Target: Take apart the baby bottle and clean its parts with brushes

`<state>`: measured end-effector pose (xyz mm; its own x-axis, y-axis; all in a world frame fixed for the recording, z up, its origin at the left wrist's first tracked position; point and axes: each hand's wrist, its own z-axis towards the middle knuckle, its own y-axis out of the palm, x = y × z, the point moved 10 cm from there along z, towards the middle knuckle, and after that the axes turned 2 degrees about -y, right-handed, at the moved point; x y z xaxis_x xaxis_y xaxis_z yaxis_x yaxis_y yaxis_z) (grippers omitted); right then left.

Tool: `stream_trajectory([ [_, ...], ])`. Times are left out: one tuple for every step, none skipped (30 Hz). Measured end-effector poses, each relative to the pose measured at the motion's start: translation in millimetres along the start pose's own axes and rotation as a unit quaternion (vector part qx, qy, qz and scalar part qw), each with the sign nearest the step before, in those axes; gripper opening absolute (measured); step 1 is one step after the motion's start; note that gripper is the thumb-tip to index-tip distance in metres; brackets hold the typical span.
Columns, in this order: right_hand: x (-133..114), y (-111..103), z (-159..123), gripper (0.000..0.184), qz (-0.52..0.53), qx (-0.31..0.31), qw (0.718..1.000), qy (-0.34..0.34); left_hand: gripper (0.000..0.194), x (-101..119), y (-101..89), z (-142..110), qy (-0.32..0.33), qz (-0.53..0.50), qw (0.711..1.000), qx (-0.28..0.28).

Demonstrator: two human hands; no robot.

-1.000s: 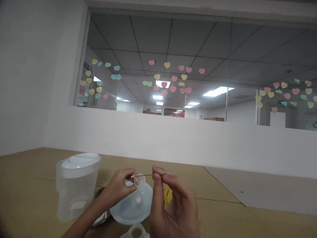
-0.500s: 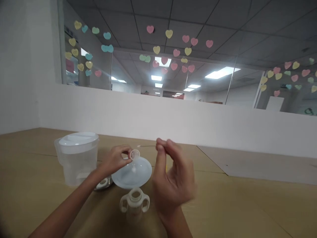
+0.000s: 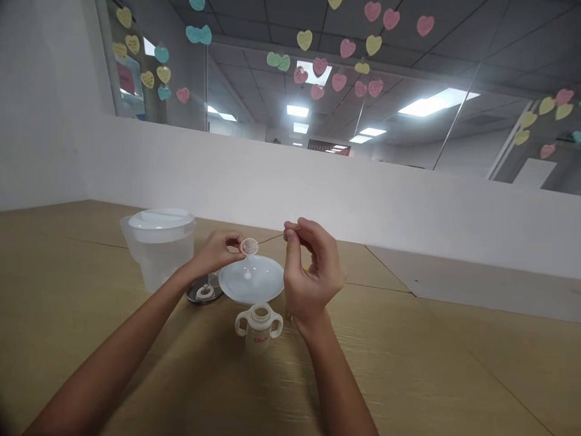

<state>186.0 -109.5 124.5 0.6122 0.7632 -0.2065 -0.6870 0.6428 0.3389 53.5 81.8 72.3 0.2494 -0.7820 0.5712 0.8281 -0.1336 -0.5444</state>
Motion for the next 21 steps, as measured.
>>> stream_trajectory([
  [-0.3, 0.2, -0.3, 0.020, -0.003, -0.001, 1.000, 0.002, 0.003, 0.2, -0.1, -0.2, -0.006, -0.009, 1.000, -0.001],
  [-1.0, 0.2, -0.5, 0.020, -0.005, -0.001, 1.000, 0.002, 0.004, -0.3, 0.0, -0.4, -0.014, -0.019, 1.000, -0.004],
  [-2.0, -0.1, -0.8, 0.020, -0.005, 0.000, 1.000, 0.000, 0.004, -1.3, 0.5, -0.6, -0.023, -0.031, 0.999, -0.007],
  [-2.8, -0.1, -1.1, 0.020, -0.004, 0.000, 1.000, -0.002, 0.005, -2.9, 1.3, -0.8, -0.032, -0.046, 0.998, -0.011],
  [-3.1, 0.5, -1.6, 0.020, -0.002, -0.003, 1.000, -0.004, 0.007, -4.8, 2.3, -1.0, -0.041, -0.062, 0.997, -0.016],
  [-2.5, 1.9, -2.3, 0.020, 0.001, -0.009, 1.000, -0.003, 0.008, -7.0, 3.4, -1.2, -0.050, -0.080, 0.995, -0.021],
  [-1.1, 3.5, -3.0, 0.020, 0.001, -0.016, 1.000, -0.001, 0.009, -9.2, 4.7, -1.4, -0.058, -0.096, 0.993, -0.025],
  [0.9, 5.3, -3.9, 0.020, -0.001, -0.022, 1.000, 0.002, 0.010, -11.2, 6.1, -1.6, -0.065, -0.110, 0.991, -0.030],
  [3.1, 7.0, -4.9, 0.019, -0.005, -0.029, 1.000, 0.005, 0.011, -12.7, 7.6, -1.8, -0.070, -0.120, 0.990, -0.035],
  [5.3, 8.4, -5.8, 0.019, -0.010, -0.033, 0.999, 0.007, 0.012, -13.4, 9.2, -2.0, -0.072, -0.126, 0.989, -0.040],
  [7.3, 9.6, -6.7, 0.019, -0.016, -0.037, 0.999, 0.007, 0.013, -13.4, 11.2, -2.2, -0.073, -0.128, 0.988, -0.046],
  [9.1, 11.1, -7.7, 0.018, -0.021, -0.041, 0.999, 0.006, 0.013, -12.9, 13.3, -2.5, -0.072, -0.126, 0.988, -0.053],
  [11.1, 12.8, -8.7, 0.019, -0.026, -0.046, 0.999, 0.006, 0.014, -11.7, 15.8, -2.8, -0.071, -0.123, 0.988, -0.061],
  [13.6, 14.6, -9.8, 0.019, -0.030, -0.052, 0.998, 0.009, 0.014, -10.0, 18.3, -3.2, -0.069, -0.120, 0.988, -0.068],
  [16.7, 16.6, -10.9, 0.021, -0.032, -0.058, 0.998, 0.014, 0.014, -7.8, 20.7, -3.5, -0.066, -0.117, 0.988, -0.075],
  [20.2, 18.7, -12.2, 0.023, -0.032, -0.065, 0.997, 0.020, 0.014, -5.2, 23.3, -3.8, -0.060, -0.114, 0.988, -0.082],
  [24.1, 20.9, -13.4, 0.027, -0.030, -0.073, 0.997, 0.028, 0.014, -2.6, 25.7, -4.1, -0.055, -0.114, 0.988, -0.088],
  [28.5, 23.0, -14.6, 0.030, -0.026, -0.080, 0.996, 0.038, 0.013, -0.6, 28.0, -4.4, -0.050, -0.116, 0.988, -0.094],
  [33.2, 25.0, -15.8, 0.033, -0.021, -0.087, 0.995, 0.049, 0.013, 0.6, 30.4, -4.7, -0.048, -0.119, 0.987, -0.099],
  [38.0, 27.3, -17.0, 0.036, -0.014, -0.095, 0.994, 0.061, 0.014, 0.9, 32.6, -4.9, -0.049, -0.123, 0.986, -0.104],
  [42.9, 29.1, -18.0, 0.038, -0.008, -0.102, 0.992, 0.074, 0.014, 0.4, 34.6, -5.1, -0.052, -0.129, 0.984, -0.107],
])
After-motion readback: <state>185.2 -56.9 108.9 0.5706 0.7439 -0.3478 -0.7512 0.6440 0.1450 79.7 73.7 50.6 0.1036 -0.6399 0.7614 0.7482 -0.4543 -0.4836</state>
